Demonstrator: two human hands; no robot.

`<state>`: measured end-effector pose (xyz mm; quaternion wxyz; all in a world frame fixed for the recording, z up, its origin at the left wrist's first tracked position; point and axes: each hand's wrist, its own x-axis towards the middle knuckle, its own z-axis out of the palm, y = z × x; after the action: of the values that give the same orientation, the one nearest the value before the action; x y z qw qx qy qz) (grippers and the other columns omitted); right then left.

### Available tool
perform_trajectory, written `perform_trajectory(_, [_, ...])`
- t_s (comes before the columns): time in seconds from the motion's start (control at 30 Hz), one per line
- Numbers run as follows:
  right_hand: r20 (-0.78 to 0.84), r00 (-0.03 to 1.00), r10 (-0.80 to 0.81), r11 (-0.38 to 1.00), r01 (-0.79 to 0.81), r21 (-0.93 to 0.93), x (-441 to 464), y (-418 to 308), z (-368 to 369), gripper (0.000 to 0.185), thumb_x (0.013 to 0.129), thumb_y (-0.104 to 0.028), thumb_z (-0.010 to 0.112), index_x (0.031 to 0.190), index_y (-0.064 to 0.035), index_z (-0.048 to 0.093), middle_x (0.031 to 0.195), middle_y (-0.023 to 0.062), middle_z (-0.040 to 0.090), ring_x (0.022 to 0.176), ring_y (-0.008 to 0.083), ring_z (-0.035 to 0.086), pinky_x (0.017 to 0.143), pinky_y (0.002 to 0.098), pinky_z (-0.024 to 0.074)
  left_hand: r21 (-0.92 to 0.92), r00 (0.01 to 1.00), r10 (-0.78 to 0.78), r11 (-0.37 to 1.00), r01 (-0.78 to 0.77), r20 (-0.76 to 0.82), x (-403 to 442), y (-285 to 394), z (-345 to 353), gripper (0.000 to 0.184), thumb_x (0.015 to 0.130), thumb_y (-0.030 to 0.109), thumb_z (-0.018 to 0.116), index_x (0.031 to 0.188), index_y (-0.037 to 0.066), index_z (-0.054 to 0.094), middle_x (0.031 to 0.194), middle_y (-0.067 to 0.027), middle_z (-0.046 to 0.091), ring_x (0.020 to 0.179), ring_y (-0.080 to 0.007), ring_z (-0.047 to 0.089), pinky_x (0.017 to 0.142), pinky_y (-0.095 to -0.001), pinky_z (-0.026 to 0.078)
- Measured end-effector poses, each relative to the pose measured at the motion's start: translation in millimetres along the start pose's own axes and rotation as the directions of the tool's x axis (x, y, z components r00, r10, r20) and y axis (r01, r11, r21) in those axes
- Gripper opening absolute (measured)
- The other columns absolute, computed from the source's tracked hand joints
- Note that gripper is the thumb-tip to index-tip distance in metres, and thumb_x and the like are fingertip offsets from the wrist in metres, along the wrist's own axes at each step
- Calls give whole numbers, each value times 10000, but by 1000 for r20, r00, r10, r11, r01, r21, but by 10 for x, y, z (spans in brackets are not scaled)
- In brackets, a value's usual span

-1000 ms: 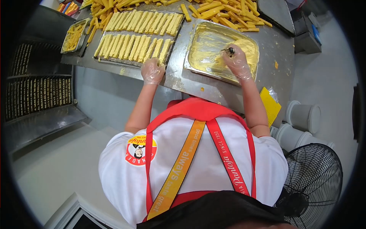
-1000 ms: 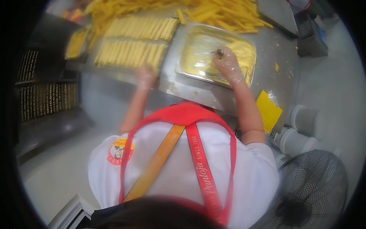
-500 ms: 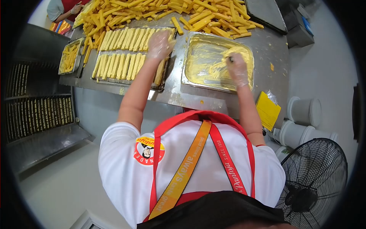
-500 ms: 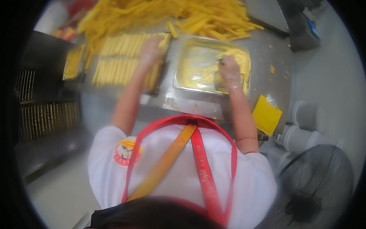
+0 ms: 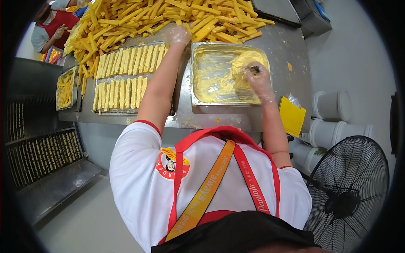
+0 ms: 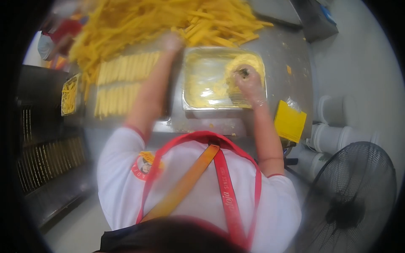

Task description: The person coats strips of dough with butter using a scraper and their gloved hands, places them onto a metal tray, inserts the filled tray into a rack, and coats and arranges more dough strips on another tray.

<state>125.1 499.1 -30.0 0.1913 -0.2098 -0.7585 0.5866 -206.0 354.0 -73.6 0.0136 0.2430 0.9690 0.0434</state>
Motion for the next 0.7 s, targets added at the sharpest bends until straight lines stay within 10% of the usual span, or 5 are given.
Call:
perform_trajectory(0.13, [-262, 945, -195, 979, 203, 4, 36, -20, -310, 115, 834, -40, 641, 945, -22, 614, 889, 83, 649, 736, 128, 606, 635, 257, 517, -359, 839, 31, 895, -266, -543, -263, -140, 15, 280, 858, 238, 485, 1004, 52, 633, 856, -164, 679, 794, -368, 652, 710, -462, 503])
perform_trajectory(0.27, [-127, 947, -296, 817, 182, -547, 29, -52, -89, 158, 812, -80, 664, 946, -9, 620, 891, 115, 648, 762, 169, 616, 720, 317, 499, -576, 917, 145, 739, -351, -372, -1151, 118, -416, 270, 813, 238, 625, 955, 10, 597, 823, -216, 643, 783, -349, 637, 677, -431, 492])
perform_trajectory(0.43, [-22, 999, 42, 976, -36, 213, -11, -100, 42, 124, 847, -95, 640, 941, -17, 622, 809, 39, 632, 704, 100, 596, 600, 250, 503, -716, 963, 236, 650, -254, -128, -2006, 336, -679, 247, 777, 198, 639, 949, 22, 623, 898, -209, 651, 831, -364, 632, 734, -412, 490])
perform_trajectory(0.67, [-207, 977, -56, 843, -65, -533, -130, -95, -299, 177, 815, -138, 659, 947, -22, 634, 813, 66, 634, 722, 133, 595, 658, 304, 491, -744, 934, 333, 656, -128, 133, -2267, 347, -424, 437, 784, 167, 621, 1193, 17, 579, 1038, -247, 630, 938, -389, 616, 825, -411, 489])
perform_trajectory(0.7, [-191, 981, 32, 938, -95, -334, -134, -104, -240, 185, 814, -135, 662, 952, -16, 630, 820, 70, 636, 725, 136, 598, 659, 305, 494, -703, 936, 339, 688, -178, 94, -2273, 371, -392, 461, 788, 182, 630, 1211, 11, 560, 1047, -250, 627, 943, -390, 615, 829, -411, 489])
